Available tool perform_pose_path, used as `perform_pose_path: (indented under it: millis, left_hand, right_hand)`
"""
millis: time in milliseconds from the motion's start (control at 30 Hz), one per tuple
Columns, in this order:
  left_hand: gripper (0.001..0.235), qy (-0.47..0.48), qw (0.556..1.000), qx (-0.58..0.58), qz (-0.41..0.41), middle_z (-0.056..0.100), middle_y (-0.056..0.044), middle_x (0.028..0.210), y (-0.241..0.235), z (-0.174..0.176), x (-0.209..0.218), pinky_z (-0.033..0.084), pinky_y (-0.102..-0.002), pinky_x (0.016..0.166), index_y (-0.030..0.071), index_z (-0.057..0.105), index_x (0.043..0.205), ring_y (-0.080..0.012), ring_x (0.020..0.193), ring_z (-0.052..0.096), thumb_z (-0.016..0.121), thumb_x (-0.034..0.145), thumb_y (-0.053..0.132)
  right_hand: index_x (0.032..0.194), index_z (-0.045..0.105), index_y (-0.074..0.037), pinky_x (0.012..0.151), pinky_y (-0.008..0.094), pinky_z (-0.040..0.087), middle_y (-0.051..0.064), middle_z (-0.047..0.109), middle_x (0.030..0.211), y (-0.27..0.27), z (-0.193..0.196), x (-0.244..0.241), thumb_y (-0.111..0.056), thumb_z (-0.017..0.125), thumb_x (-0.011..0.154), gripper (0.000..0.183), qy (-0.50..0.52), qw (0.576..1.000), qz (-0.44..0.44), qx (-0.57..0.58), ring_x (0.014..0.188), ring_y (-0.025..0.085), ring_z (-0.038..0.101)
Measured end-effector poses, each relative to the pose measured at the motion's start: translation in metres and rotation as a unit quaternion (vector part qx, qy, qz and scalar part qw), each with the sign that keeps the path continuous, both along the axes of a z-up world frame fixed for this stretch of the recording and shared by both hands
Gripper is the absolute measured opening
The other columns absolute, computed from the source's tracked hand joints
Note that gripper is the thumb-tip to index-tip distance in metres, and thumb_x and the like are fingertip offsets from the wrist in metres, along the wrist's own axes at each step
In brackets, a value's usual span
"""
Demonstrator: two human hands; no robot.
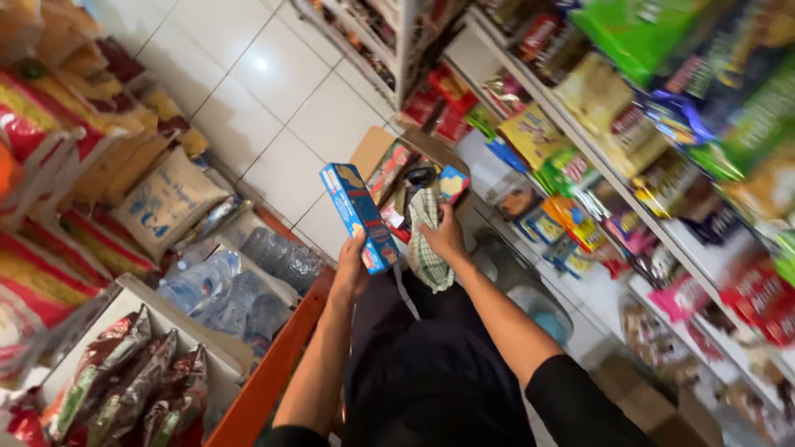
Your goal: The person takes packaged snack items from a cardboard box, wipes them with a cloth, and uses a handheld barcode scanner on each item. The person then places the items onto the store shelves, arranging them among other products.
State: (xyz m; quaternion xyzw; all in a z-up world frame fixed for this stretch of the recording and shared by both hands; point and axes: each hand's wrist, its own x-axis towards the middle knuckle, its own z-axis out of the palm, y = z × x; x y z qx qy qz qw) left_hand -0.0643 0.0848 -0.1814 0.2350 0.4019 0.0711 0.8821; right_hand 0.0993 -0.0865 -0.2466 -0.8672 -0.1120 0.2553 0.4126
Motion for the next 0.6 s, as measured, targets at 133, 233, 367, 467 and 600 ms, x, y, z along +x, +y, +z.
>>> perform_pose_path:
  millis: [133, 233, 367, 467, 600]
  left_hand:
    - [0.042, 0.018, 1.0, -0.006, 0.024, 0.07, -0.008, 0.115, -0.006, -0.021, -0.009, 0.058, -0.039, 0.089, 0.003, 0.057, 0.133, -0.0204, 0.098, 0.069, 0.063, 0.1, 0.03]
    - [0.039, 0.032, 0.999, 0.007, 0.026, 0.07, -0.005, 0.113, -0.012, -0.04, -0.006, 0.059, -0.036, 0.087, 0.005, 0.057, 0.131, -0.0167, 0.098, 0.07, 0.064, 0.098, 0.025]
    - [0.036, 0.062, 0.998, 0.004, -0.014, 0.068, -0.004, 0.103, -0.018, -0.066, -0.003, 0.059, -0.033, 0.077, 0.002, 0.059, 0.129, -0.0143, 0.089, 0.068, 0.066, 0.102, 0.025]
    - [0.034, 0.073, 0.997, -0.008, -0.038, 0.068, -0.003, 0.1, -0.017, -0.086, 0.004, 0.059, -0.032, 0.074, 0.004, 0.059, 0.127, -0.013, 0.085, 0.068, 0.066, 0.101, 0.026]
    - [0.032, 0.084, 0.995, -0.002, -0.056, 0.069, -0.003, 0.095, -0.016, -0.103, 0.011, 0.059, -0.033, 0.071, 0.005, 0.06, 0.122, -0.0159, 0.082, 0.069, 0.067, 0.099, 0.026]
  right_hand:
    - [0.127, 0.055, -0.003, 0.094, 0.046, 0.051, 0.024, 0.065, 0.119, 0.027, -0.064, 0.002, -0.036, 0.088, 0.076, 0.069, -0.021, 0.996, 0.088, -0.018, 0.111, 0.039, 0.064]
    - [0.128, 0.058, -0.006, 0.095, 0.045, 0.052, 0.023, 0.064, 0.123, 0.04, -0.1, 0.003, -0.039, 0.086, 0.083, 0.062, -0.018, 0.993, 0.115, -0.006, 0.113, 0.038, 0.064]
    - [0.136, 0.049, -0.005, 0.101, 0.044, 0.05, 0.022, 0.063, 0.128, 0.047, -0.132, 0.023, -0.037, 0.078, 0.088, 0.065, 0.049, 0.997, -0.026, -0.045, 0.118, 0.035, 0.063]
    - [0.143, 0.042, -0.003, 0.107, 0.046, 0.045, 0.025, 0.059, 0.133, 0.039, -0.146, 0.043, -0.029, 0.078, 0.087, 0.071, -0.04, 0.997, -0.032, -0.061, 0.124, 0.039, 0.057]
    - [0.148, 0.041, -0.004, 0.111, 0.047, 0.039, 0.027, 0.054, 0.141, 0.035, -0.16, 0.061, -0.02, 0.08, 0.085, 0.075, -0.125, 0.991, 0.04, -0.03, 0.131, 0.044, 0.05]
